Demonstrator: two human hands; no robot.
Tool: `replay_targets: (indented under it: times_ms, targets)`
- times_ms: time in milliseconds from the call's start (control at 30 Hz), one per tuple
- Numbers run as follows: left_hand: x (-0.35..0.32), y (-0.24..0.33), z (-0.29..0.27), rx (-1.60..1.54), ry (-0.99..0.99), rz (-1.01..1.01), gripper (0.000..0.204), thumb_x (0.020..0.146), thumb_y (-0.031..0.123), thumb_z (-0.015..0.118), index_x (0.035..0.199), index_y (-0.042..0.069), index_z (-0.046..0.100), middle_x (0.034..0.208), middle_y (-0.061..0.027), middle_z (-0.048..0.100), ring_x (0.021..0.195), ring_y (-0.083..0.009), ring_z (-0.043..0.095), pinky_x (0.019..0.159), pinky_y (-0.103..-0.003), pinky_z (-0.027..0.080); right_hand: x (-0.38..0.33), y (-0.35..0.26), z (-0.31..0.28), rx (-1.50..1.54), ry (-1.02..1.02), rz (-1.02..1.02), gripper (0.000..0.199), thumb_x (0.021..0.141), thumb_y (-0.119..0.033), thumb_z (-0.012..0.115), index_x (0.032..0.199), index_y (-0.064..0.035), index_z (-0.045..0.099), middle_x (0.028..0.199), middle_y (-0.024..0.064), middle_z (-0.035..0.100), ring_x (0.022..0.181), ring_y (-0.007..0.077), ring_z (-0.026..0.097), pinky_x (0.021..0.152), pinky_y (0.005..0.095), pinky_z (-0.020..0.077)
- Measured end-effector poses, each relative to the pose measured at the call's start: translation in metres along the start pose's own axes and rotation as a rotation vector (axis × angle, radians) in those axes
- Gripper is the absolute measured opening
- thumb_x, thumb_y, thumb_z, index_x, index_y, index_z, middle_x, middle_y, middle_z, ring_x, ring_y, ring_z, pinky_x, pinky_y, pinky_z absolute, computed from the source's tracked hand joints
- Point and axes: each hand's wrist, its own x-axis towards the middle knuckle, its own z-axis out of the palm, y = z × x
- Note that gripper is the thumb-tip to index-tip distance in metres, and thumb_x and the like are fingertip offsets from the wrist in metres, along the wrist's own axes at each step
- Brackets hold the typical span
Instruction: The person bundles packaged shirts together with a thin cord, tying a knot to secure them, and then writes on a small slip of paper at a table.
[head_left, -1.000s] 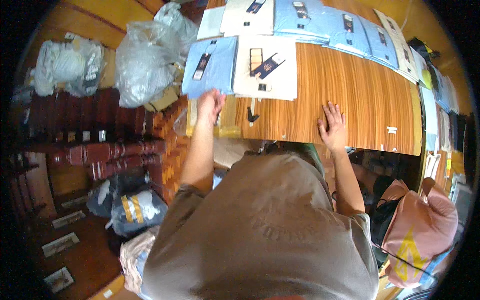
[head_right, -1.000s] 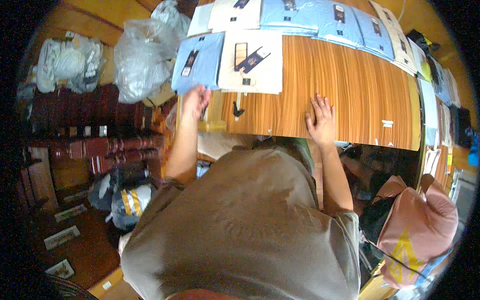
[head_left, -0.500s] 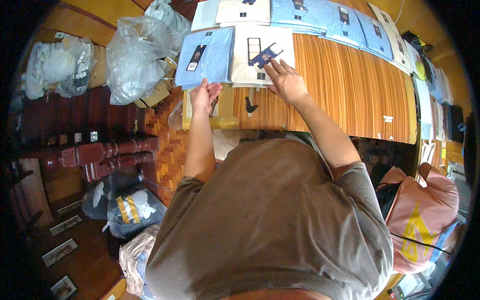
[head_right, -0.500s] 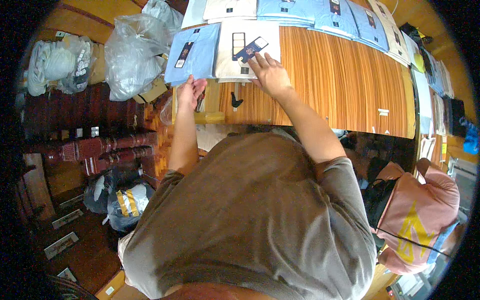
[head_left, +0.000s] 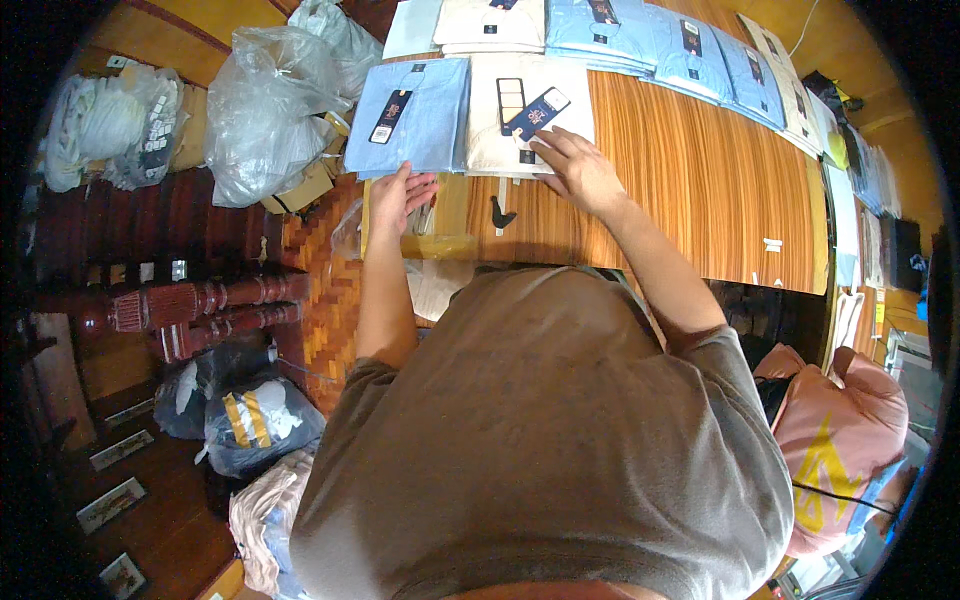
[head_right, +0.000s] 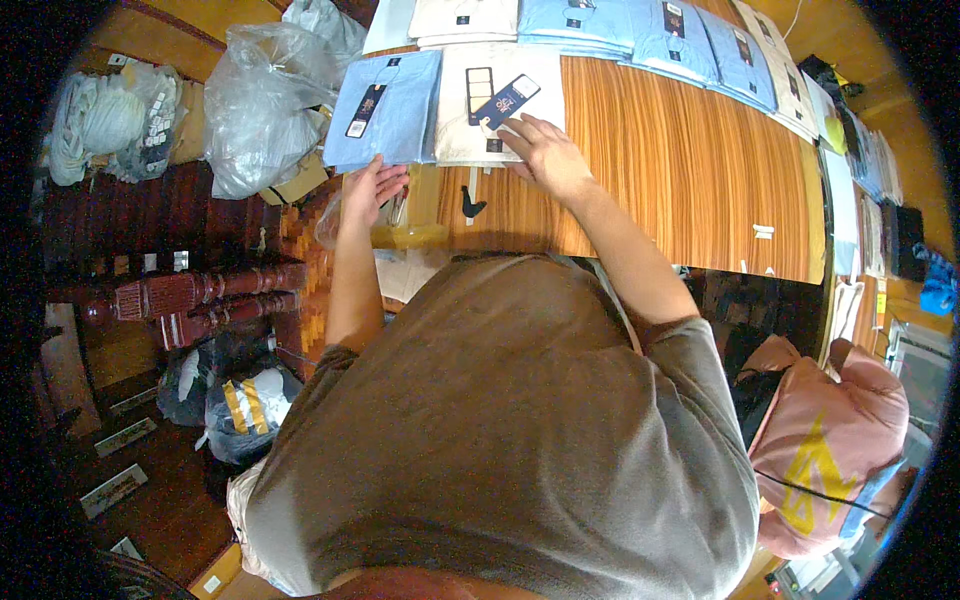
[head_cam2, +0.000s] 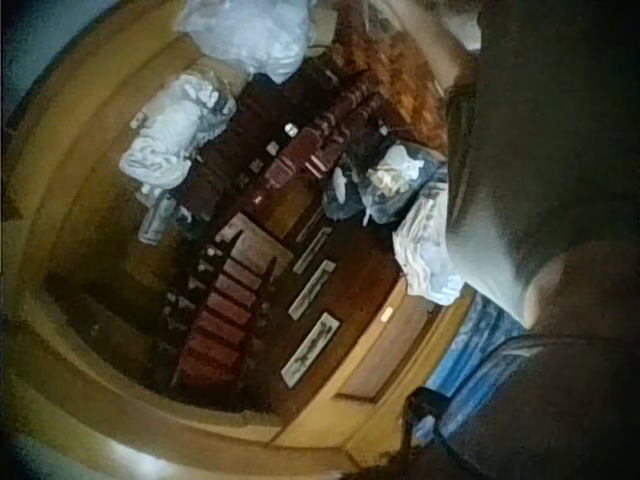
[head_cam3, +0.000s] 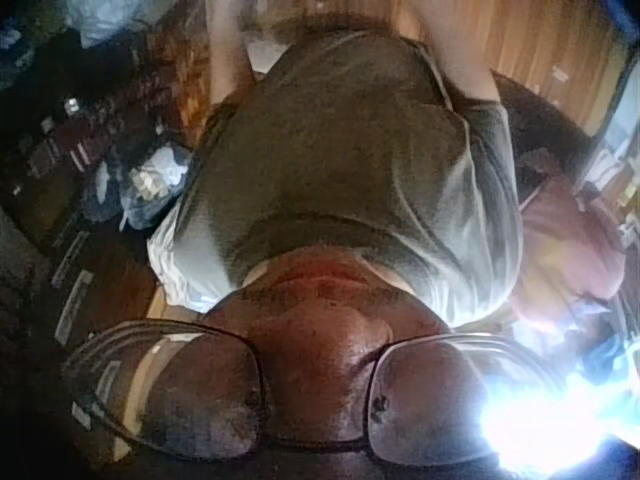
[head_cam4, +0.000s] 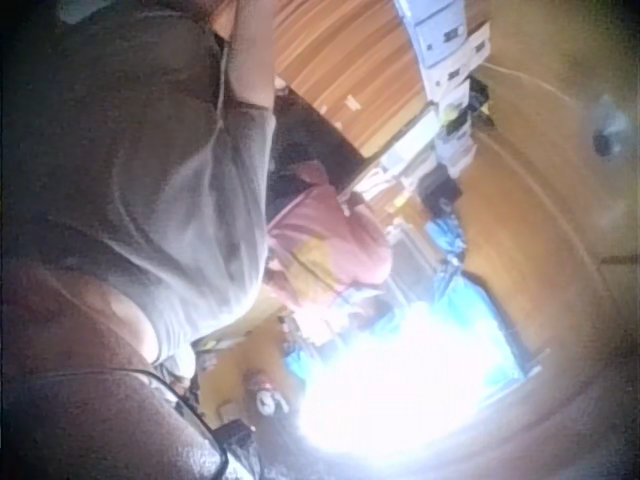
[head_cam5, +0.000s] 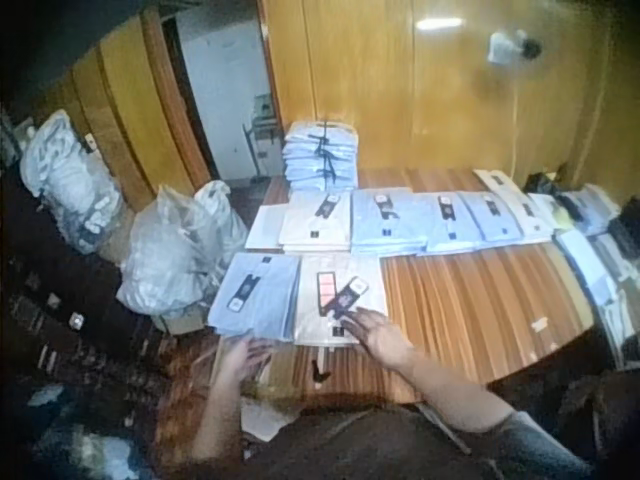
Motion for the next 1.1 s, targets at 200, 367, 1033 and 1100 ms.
replay_targets:
  times_ms: [200, 367, 1033, 1100]
  targets:
    - [-0.002, 0.002, -0.031, 0.074, 0.348, 0.14, 0.029, 0.099, 0.025, 0.07, 0.088, -0.001, 0.069, 0.081, -0.0107, 0.077, 0.051, -0.0101, 0.061, 0.042, -0.025, 0.048, -0.027, -0.026, -0.007, 0.204, 0.29, 0.335, 0.068, 0.086, -0.027, 0.081, 0.144, -0.0089, 0.051, 0.154, 0.0279, 0.038, 0.137, 0.0477, 0.045, 0.115, 0.0526, 0.0402]
    - [0.012, 0.015, -0.027, -0.01, 0.169, 0.07, 0.017, 0.098, 0.017, 0.069, 0.095, 0.001, 0.066, 0.092, -0.0105, 0.077, 0.05, -0.0047, 0.051, 0.042, -0.018, 0.041, -0.075, -0.019, 0.037, 0.402, 0.47, 0.552, 0.093, 0.089, -0.023, 0.078, 0.157, 0.0009, 0.02, 0.153, 0.0321, 0.029, 0.142, 0.0496, 0.035, 0.113, 0.0509, 0.0426]
    - [-0.053, 0.017, 0.05, 0.746, 0.001, 0.763, 0.031, 0.09, 0.023, 0.079, 0.109, 0.0, 0.071, 0.086, -0.0093, 0.071, 0.075, -0.0227, 0.068, 0.066, -0.036, 0.055, -0.02, -0.01, -0.006, -0.03, 0.13, 0.131, 0.079, 0.082, -0.017, 0.08, 0.152, -0.0151, 0.043, 0.157, 0.0191, 0.039, 0.142, 0.0397, 0.043, 0.118, 0.0492, 0.0378]
    - [-0.046, 0.017, 0.068, 0.877, -0.043, 1.033, 0.035, 0.088, 0.021, 0.08, 0.116, 0.003, 0.071, 0.106, -0.0125, 0.071, 0.096, -0.0275, 0.068, 0.083, -0.04, 0.056, -0.01, 0.009, 0.005, -0.064, 0.025, 0.088, 0.075, 0.084, -0.021, 0.079, 0.152, -0.0164, 0.046, 0.161, 0.0162, 0.038, 0.145, 0.0391, 0.041, 0.119, 0.0497, 0.038]
